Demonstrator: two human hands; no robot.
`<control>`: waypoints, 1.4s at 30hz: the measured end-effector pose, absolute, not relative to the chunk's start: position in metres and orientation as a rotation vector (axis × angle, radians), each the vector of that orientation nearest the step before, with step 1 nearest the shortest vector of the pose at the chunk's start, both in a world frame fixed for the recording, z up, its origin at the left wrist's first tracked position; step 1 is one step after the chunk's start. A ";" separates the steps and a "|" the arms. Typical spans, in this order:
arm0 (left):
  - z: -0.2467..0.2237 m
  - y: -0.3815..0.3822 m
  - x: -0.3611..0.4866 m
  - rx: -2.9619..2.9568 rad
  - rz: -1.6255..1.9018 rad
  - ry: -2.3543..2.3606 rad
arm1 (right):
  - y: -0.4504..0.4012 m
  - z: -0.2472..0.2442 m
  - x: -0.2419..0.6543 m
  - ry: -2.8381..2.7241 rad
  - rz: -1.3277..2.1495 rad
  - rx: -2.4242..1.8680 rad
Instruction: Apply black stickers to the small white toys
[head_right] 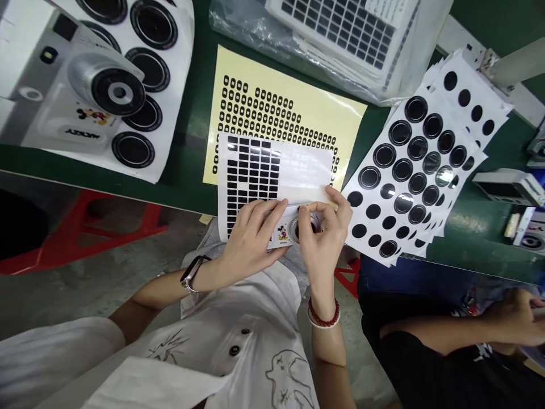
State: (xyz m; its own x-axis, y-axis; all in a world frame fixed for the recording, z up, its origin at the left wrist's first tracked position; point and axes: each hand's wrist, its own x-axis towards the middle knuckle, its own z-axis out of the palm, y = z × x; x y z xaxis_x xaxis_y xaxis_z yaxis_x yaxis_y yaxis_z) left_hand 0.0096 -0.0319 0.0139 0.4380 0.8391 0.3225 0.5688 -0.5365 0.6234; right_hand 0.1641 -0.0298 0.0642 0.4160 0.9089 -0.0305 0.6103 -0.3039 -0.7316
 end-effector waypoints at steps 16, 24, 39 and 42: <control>0.015 -0.032 0.008 2.312 0.824 1.187 | -0.015 0.082 0.204 -1.390 0.922 -1.956; 0.016 -0.029 0.006 2.312 0.813 1.165 | -0.001 0.097 0.224 -1.477 1.127 -1.804; 0.021 -0.017 0.008 2.250 0.891 1.149 | -0.012 0.095 0.210 -0.877 1.391 -1.584; 0.036 -0.014 0.009 2.056 1.087 1.114 | -0.020 0.105 0.195 -0.985 1.369 -1.602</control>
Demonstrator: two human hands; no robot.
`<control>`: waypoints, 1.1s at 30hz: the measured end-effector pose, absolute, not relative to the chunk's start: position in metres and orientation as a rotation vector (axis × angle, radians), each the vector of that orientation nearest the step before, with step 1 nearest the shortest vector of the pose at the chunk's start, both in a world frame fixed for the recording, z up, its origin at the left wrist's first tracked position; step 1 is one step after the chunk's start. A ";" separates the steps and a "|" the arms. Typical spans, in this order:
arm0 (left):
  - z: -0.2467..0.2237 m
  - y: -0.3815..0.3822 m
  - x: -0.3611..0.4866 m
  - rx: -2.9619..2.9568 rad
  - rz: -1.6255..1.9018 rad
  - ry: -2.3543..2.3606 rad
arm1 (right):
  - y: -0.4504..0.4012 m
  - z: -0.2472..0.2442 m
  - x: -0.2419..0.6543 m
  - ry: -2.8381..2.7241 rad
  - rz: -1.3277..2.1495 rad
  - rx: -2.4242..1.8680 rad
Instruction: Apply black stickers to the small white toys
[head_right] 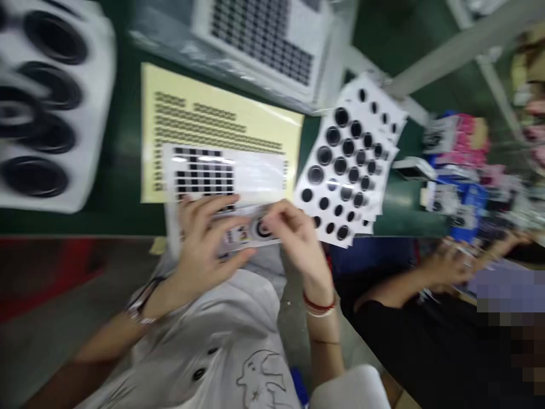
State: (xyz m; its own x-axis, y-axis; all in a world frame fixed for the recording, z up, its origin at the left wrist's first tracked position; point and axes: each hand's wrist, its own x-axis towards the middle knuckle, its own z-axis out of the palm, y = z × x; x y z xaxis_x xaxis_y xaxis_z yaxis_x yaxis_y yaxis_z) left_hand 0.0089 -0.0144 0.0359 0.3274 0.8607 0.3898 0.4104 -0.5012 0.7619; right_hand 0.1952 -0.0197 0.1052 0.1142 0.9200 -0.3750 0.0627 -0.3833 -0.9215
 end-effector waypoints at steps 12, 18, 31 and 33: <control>0.048 0.011 0.022 1.959 1.170 0.940 | -0.021 0.118 0.209 -1.619 1.254 -1.567; 0.036 0.007 0.030 2.023 1.214 0.994 | -0.012 0.118 0.218 -1.677 1.316 -1.629; 0.013 -0.018 0.008 2.160 0.998 1.130 | -0.011 0.086 0.197 -1.446 1.045 -2.000; 0.013 -0.017 0.008 2.169 1.013 1.127 | -0.011 0.085 0.192 -1.473 0.975 -2.020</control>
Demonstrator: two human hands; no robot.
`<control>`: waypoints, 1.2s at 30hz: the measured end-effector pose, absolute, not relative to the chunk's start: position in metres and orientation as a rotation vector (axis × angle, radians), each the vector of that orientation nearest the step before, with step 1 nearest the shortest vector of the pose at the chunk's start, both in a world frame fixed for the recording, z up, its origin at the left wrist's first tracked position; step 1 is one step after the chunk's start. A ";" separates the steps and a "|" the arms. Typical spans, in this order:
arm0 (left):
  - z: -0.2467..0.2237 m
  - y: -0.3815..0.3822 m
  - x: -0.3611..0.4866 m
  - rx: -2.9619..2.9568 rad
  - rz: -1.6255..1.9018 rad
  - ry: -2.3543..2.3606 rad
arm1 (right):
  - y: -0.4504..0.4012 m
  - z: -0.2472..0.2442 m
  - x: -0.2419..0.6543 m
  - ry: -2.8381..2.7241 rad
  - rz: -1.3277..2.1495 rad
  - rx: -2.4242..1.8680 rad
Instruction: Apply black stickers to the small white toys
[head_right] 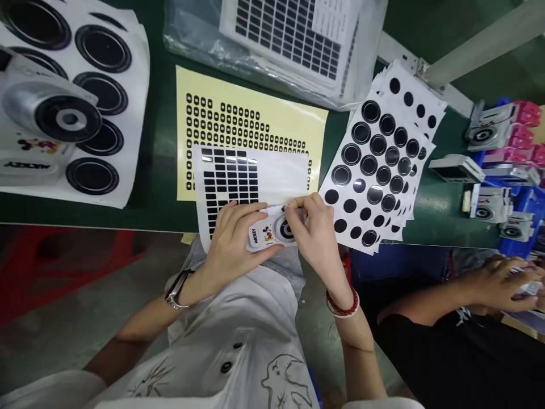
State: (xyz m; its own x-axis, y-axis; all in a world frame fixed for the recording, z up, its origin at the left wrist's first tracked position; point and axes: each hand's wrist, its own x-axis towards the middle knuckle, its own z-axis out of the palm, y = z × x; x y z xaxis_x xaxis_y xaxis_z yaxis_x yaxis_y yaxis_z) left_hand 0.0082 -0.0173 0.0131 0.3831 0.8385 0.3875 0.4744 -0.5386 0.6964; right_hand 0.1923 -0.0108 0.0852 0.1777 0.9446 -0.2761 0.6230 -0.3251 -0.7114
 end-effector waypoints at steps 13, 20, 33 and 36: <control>0.010 -0.017 0.010 2.133 1.044 1.142 | -0.012 0.081 0.180 -1.494 0.805 -2.088; 0.009 -0.015 0.006 2.153 1.045 1.100 | 0.003 0.085 0.185 -1.440 0.961 -2.114; -0.002 -0.010 0.009 2.097 1.042 1.072 | 0.067 0.108 0.219 -2.221 1.405 -1.883; -0.002 -0.010 0.010 2.132 1.022 1.091 | 0.079 0.112 0.213 -2.431 1.359 -1.843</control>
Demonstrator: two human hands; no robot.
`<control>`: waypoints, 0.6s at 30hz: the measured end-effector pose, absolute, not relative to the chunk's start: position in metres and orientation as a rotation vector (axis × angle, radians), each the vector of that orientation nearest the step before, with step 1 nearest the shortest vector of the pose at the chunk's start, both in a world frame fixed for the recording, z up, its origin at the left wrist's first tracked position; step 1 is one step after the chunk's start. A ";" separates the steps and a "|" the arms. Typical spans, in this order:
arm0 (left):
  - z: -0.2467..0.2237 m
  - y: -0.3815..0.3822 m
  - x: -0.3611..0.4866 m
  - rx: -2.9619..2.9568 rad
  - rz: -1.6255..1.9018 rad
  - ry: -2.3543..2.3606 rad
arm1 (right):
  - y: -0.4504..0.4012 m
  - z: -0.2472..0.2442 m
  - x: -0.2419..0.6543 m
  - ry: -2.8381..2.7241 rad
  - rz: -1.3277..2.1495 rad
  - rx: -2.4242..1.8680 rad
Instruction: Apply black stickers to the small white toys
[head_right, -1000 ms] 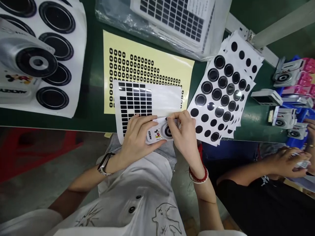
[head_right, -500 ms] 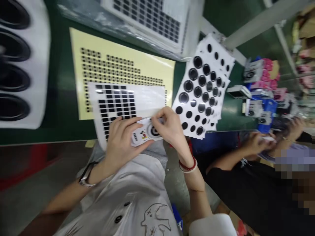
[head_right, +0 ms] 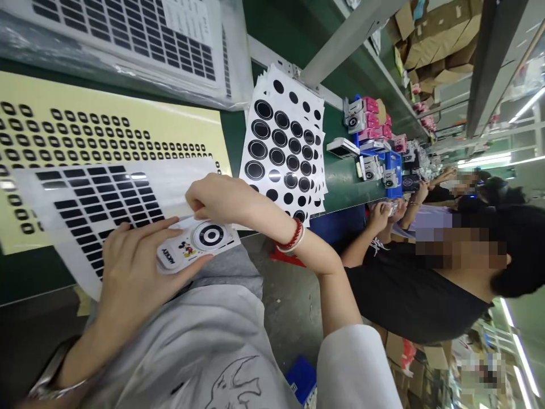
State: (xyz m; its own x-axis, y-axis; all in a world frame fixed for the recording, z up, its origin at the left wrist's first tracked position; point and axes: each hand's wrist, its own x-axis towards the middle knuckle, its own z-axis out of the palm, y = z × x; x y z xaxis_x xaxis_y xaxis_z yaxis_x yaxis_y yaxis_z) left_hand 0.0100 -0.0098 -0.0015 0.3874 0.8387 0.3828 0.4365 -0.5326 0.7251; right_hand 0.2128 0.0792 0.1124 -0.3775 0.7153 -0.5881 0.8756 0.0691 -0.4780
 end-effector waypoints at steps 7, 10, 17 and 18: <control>0.007 -0.010 0.005 2.209 0.994 1.042 | 0.083 0.111 0.235 1.988 -1.703 1.490; 0.010 -0.009 0.003 2.196 0.946 1.049 | 0.082 0.104 0.233 1.957 -1.722 1.554; 0.007 -0.001 -0.006 2.201 0.948 0.976 | 0.054 0.097 0.233 2.306 -1.264 1.900; 0.007 0.002 -0.007 2.207 0.941 0.959 | 0.044 0.096 0.240 2.365 -1.147 2.033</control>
State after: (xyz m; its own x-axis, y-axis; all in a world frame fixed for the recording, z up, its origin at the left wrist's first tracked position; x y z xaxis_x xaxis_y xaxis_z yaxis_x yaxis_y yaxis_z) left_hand -0.0074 0.0018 0.0069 0.5004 0.7785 0.3788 0.3930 -0.5941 0.7018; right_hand 0.2403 0.0436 0.0956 -0.2410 0.9261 -0.2902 0.8015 0.0212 -0.5976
